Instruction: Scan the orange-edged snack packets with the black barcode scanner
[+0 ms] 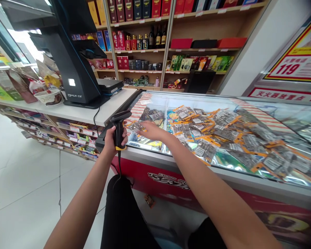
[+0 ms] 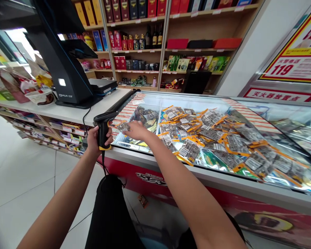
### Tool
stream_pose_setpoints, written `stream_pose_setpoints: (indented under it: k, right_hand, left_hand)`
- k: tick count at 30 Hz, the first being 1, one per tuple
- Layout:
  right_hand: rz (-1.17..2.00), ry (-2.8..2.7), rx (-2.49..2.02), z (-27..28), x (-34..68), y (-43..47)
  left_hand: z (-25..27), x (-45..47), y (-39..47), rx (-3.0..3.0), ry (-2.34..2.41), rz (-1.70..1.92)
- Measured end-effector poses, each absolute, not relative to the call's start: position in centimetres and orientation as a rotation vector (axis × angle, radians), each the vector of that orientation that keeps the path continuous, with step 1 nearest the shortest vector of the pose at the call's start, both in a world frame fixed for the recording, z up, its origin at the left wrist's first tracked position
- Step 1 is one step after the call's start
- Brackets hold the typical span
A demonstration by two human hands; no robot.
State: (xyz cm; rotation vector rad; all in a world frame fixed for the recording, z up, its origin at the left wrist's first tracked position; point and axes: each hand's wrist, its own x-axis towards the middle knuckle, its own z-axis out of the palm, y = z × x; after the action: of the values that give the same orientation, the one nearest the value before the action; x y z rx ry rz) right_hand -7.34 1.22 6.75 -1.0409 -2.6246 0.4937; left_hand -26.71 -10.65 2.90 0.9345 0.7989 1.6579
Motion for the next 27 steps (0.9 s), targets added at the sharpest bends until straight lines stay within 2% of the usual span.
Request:
stream_pose_setpoints:
  k: [2,5,7,13,18,27]
  right_hand:
    - [0.425,-2.648,-1.089,7.4,-4.7,1.6]
    - [0.112,-2.462,-1.435,8.4,1.5,2.2]
    - [0.047,-2.392,-1.684,8.7,5.6,2.1]
    - [0.295,-2.419,-1.730,6.7,10.0,-1.1]
    - [0.568,-2.157,-1.588,5.0,8.8,-1.6]
    - [0.917,-1.592,-1.337,6.8,2.6,2.4]
  left_hand:
    - [2.9,-26.7,-10.6,0.967,0.809,1.651]
    - [2.8,-26.5,-10.6,1.040,0.818,1.642]
    - [2.8,-26.3,-10.7,1.077,0.820,1.641]
    - [2.3,-25.9,-11.1,1.134,0.823,1.586]
    - [2.1,-26.2,-11.0,1.155,0.792,1.533]
    - [1.7,-26.8,-10.7,1.230,0.741,1.420]
